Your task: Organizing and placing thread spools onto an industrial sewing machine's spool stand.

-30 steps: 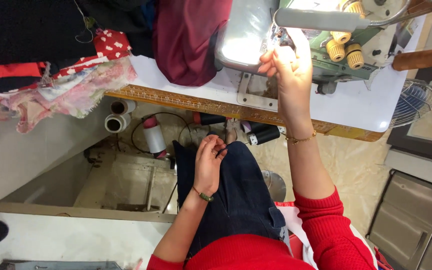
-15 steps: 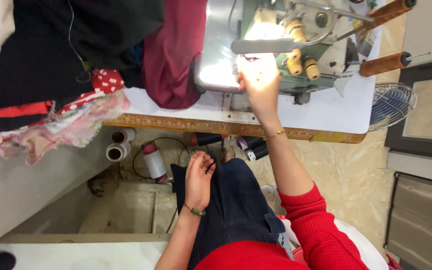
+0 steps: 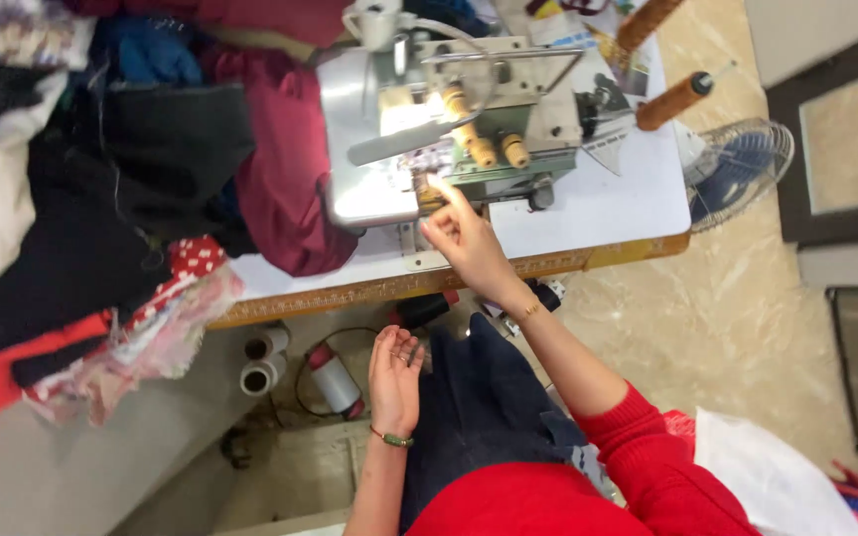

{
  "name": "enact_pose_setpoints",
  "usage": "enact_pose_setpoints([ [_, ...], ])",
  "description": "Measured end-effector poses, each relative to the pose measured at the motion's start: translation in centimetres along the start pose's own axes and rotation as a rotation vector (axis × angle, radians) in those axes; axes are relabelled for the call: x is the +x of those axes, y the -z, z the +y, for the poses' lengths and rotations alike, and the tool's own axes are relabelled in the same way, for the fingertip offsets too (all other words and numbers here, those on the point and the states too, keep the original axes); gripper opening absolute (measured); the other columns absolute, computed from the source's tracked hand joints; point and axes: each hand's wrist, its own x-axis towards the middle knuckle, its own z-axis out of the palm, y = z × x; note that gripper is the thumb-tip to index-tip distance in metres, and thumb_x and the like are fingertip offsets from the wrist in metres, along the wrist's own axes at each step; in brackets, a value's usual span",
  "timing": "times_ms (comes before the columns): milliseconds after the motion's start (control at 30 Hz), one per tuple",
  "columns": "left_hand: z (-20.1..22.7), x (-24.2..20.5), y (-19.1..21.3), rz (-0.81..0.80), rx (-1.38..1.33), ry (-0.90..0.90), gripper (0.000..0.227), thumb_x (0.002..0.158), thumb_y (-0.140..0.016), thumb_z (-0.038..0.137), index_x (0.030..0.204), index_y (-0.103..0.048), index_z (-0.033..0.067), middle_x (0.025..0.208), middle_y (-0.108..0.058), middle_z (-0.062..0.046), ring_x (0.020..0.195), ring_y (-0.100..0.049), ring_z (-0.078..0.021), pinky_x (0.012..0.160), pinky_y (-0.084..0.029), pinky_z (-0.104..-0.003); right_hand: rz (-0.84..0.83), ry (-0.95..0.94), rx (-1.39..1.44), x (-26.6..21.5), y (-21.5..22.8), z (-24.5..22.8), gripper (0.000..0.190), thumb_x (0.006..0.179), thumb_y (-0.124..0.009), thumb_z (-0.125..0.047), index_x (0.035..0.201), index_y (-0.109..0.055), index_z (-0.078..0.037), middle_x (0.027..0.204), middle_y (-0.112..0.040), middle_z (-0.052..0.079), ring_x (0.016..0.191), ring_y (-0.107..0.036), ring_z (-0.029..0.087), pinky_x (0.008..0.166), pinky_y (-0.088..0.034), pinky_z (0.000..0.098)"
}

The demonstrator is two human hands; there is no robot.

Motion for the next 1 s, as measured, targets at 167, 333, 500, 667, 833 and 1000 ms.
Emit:
enact_pose_setpoints([
  [167, -0.2, 0.7, -1.9, -0.021, 0.026, 0.04, 0.012, 0.106, -0.054, 0.022, 0.114, -0.056, 0.0134, 0.103, -0.059, 0.0, 0.1, -0.059, -0.0148, 0.097, -0.048, -0.033, 0.043, -0.199, -0.096, -7.0, 3.5, 4.6, 0.055, 0.101, -0.063, -0.017, 0.154, -0.048, -0.018, 0.1, -0.075, 0.011, 0.084, -0.069, 0.025, 0.074, -0.055, 0.0367],
  [333, -2.4, 2.5, -5.8, -0.122, 0.25, 0.048, 0.016, 0.109, -0.051, 0.022, 0.116, -0.055, 0.0088, 0.107, -0.057, -0.005, 0.104, -0.056, -0.019, 0.102, -0.046, -0.038, 0.187, -0.409, -0.193, -16.2, 8.0, 10.6, 0.05, 0.1, -0.064, -0.02, 0.149, -0.055, -0.016, 0.104, -0.073, 0.014, 0.091, -0.071, 0.029, 0.079, -0.056, 0.0412],
  [500, -7.3, 5.4, -10.0, -0.234, 0.648, -0.065, 0.019, 0.11, -0.05, 0.021, 0.118, -0.059, 0.0065, 0.109, -0.058, -0.011, 0.109, -0.058, -0.0201, 0.102, -0.049, -0.038, 0.304, -0.61, -0.254, -25.4, 11.3, 15.2, 0.049, 0.101, -0.062, -0.025, 0.148, -0.055, -0.013, 0.112, -0.071, 0.015, 0.099, -0.072, 0.032, 0.083, -0.058, 0.0422],
  [667, -11.5, 5.8, -15.7, -0.64, 1.426, -0.571, 0.022, 0.101, -0.065, 0.025, 0.12, -0.062, 0.0135, 0.118, -0.058, -0.007, 0.128, -0.052, -0.034, 0.108, -0.044, -0.046, 0.425, -0.726, -0.271, -29.1, 14.2, 14.9, 0.053, 0.097, -0.065, -0.022, 0.149, -0.056, -0.017, 0.119, -0.067, 0.017, 0.104, -0.07, 0.038, 0.086, -0.057, 0.0481],
  [833, -17.9, 6.4, -21.0, -0.745, 1.667, -0.878, 0.036, 0.094, -0.073, 0.019, 0.124, -0.057, 0.0069, 0.133, -0.05, -0.018, 0.144, -0.032, -0.0506, 0.115, -0.034, -0.058, 0.486, -0.716, -0.226, -31.3, 18.9, 19.3, 0.051, 0.098, -0.067, -0.024, 0.147, -0.057, -0.016, 0.115, -0.066, 0.016, 0.101, -0.071, 0.036, 0.085, -0.059, 0.0426],
  [1000, -25.8, 9.2, -25.9, -0.653, 1.853, -0.831, 0.057, 0.096, -0.071, 0.026, 0.142, -0.044, 0.0073, 0.165, -0.022, -0.026, 0.155, -0.007, -0.0499, 0.121, -0.012, -0.066, 0.513, -0.632, -0.17, -33.2, 28.3, 27.5, 0.052, 0.099, -0.067, -0.022, 0.148, -0.056, -0.009, 0.116, -0.063, 0.021, 0.097, -0.071, 0.037, 0.084, -0.058, 0.0413],
])
